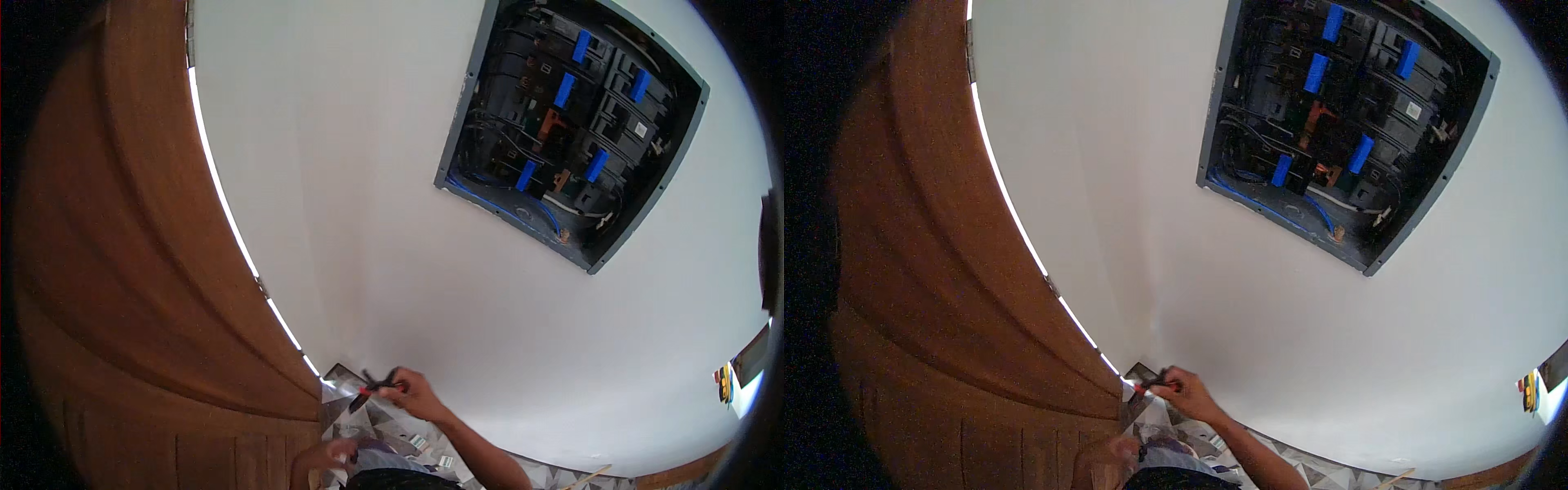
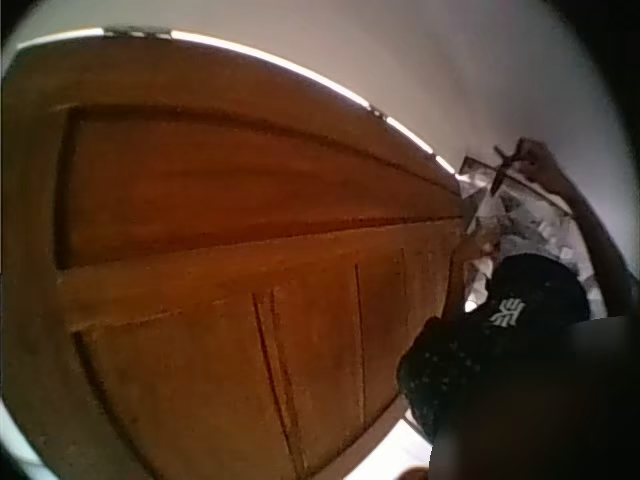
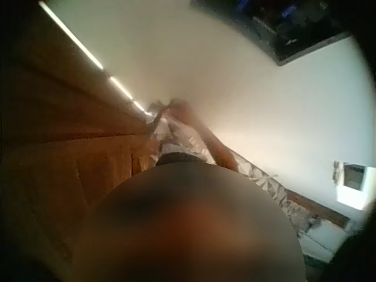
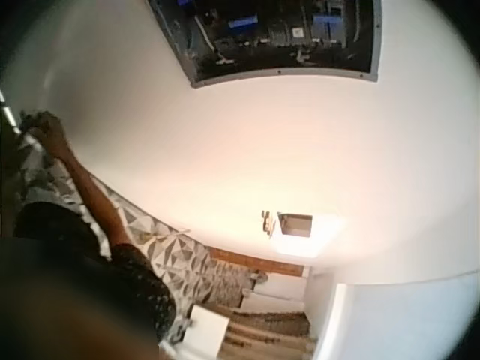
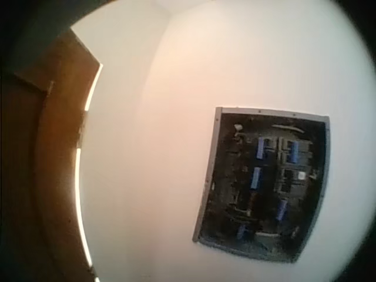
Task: Stripping and connecting wires inside a residential electrical breaker panel.
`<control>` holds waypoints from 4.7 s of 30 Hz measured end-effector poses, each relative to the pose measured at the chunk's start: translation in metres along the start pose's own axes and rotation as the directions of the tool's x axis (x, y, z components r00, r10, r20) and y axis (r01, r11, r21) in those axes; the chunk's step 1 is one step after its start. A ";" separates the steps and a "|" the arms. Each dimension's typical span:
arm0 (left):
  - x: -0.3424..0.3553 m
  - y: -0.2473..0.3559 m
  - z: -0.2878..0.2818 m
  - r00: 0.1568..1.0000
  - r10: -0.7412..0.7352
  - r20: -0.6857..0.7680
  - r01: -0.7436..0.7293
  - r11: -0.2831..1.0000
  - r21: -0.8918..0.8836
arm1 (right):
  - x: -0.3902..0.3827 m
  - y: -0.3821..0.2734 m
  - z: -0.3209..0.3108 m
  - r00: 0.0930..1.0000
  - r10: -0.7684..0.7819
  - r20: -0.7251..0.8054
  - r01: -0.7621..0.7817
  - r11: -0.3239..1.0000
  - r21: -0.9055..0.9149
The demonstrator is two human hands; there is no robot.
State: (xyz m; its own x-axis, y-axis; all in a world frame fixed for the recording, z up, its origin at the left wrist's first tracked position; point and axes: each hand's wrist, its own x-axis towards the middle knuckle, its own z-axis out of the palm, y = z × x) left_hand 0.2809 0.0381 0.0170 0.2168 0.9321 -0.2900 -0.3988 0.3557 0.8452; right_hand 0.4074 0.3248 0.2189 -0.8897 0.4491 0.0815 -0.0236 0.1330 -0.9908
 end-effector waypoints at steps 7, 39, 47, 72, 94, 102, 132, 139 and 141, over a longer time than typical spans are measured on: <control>0.085 0.183 0.108 0.692 0.613 -0.381 -0.432 0.775 0.462 | -0.048 -0.043 -0.020 0.973 0.219 -0.069 -0.200 0.957 0.211; 0.187 0.539 0.115 -0.171 0.912 0.373 -0.191 -0.402 0.896 | -0.107 -0.097 -0.041 0.976 -0.079 -0.203 0.091 0.995 0.051; 0.190 0.540 0.123 -0.040 0.939 0.340 -0.299 -0.336 0.893 | -0.098 -0.111 -0.042 0.956 -0.118 -0.270 0.113 0.993 -0.035; 0.174 0.552 0.097 0.364 0.891 0.273 -0.827 0.175 0.534 | 0.012 -0.165 -0.050 0.785 -0.344 -0.516 0.301 0.939 -0.168; 0.187 0.544 0.096 -0.051 0.946 0.319 -0.515 -0.299 0.803 | 0.014 -0.136 -0.069 0.806 -0.271 -0.527 0.289 0.956 -0.050; 0.183 0.540 0.101 0.019 0.954 0.299 -0.585 -0.232 0.777 | 0.015 -0.139 -0.067 0.780 -0.336 -0.528 0.260 0.941 -0.216; 0.151 0.576 0.118 0.565 0.777 0.277 -0.562 0.117 0.819 | 0.102 -0.182 -0.080 0.853 -0.363 -0.375 0.441 0.885 0.147; 0.151 0.572 0.118 0.502 0.775 0.384 -0.541 -0.065 0.839 | 0.090 -0.165 -0.082 0.849 -0.305 -0.431 0.372 0.925 0.078; 0.150 0.574 0.119 0.512 0.767 0.387 -0.561 -0.043 0.827 | 0.075 -0.155 -0.083 0.809 -0.387 -0.443 0.356 0.922 -0.154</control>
State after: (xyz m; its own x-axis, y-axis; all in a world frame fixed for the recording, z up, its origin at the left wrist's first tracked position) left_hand 0.1909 0.3743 0.5117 0.1502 0.7239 0.6734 0.6325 -0.5938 0.4973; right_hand 0.3821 0.4110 0.3878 -0.5082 0.7035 0.4968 -0.2685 0.4187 -0.8675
